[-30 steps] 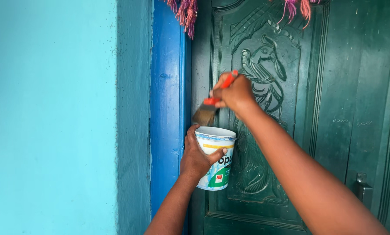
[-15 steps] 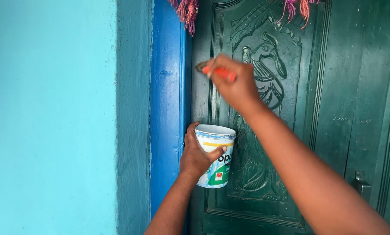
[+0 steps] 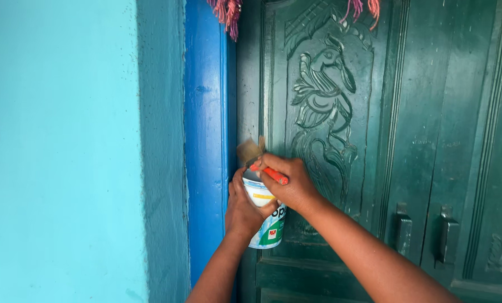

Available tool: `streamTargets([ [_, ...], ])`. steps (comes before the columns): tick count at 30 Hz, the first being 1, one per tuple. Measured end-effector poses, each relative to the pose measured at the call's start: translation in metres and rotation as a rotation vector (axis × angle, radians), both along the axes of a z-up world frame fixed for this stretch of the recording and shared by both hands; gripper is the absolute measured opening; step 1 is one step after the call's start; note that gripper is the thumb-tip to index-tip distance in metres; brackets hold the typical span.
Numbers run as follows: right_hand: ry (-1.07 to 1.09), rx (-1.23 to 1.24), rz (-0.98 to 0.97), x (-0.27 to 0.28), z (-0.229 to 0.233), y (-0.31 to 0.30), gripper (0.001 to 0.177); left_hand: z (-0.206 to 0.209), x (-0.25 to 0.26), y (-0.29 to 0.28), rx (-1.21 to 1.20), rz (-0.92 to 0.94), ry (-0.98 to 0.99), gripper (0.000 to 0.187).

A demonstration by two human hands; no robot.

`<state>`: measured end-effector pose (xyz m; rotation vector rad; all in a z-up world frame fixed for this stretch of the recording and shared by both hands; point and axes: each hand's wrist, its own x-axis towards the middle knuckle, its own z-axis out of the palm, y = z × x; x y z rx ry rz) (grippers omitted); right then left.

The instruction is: The person paints a green wooden door and its frame by hand with a brush and a container of paint.

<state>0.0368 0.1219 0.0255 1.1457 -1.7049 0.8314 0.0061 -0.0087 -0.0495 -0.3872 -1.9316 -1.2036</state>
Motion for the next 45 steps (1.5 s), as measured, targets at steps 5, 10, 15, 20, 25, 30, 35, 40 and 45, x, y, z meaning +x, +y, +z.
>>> streamTargets([
  [5,-0.155,-0.014,-0.072,0.002,-0.023,-0.001,0.006,-0.021,0.002,0.003,0.003,0.022,-0.04,0.12],
  [10,-0.21,-0.059,-0.046,-0.002,-0.034,0.0,0.006,-0.036,0.006,0.003,-0.023,0.029,-0.099,0.121],
  [15,-0.259,-0.133,0.015,-0.006,-0.026,0.018,0.005,-0.053,0.009,0.005,0.008,0.03,-0.084,0.118],
  [20,-0.4,-0.215,-0.004,-0.022,-0.032,0.026,0.006,-0.065,0.013,0.008,0.044,0.041,-0.081,0.133],
  [25,-0.376,-0.358,0.067,-0.034,-0.027,0.033,0.008,-0.069,0.013,0.007,0.044,0.044,-0.069,0.136],
  [30,-0.413,-0.507,0.202,-0.018,-0.02,0.047,0.008,-0.071,0.01,0.006,0.034,0.048,-0.086,0.132],
  [35,-0.506,-0.418,0.234,-0.012,-0.041,0.055,0.007,-0.071,0.009,0.008,0.023,0.036,-0.093,0.131],
  [40,-0.479,-0.433,0.177,-0.025,-0.046,0.058,0.008,-0.073,0.009,0.007,0.018,0.037,-0.087,0.131],
  [45,-0.22,-0.41,0.04,-0.015,-0.03,0.043,0.009,-0.071,0.011,0.006,-0.003,0.029,-0.092,0.134],
])
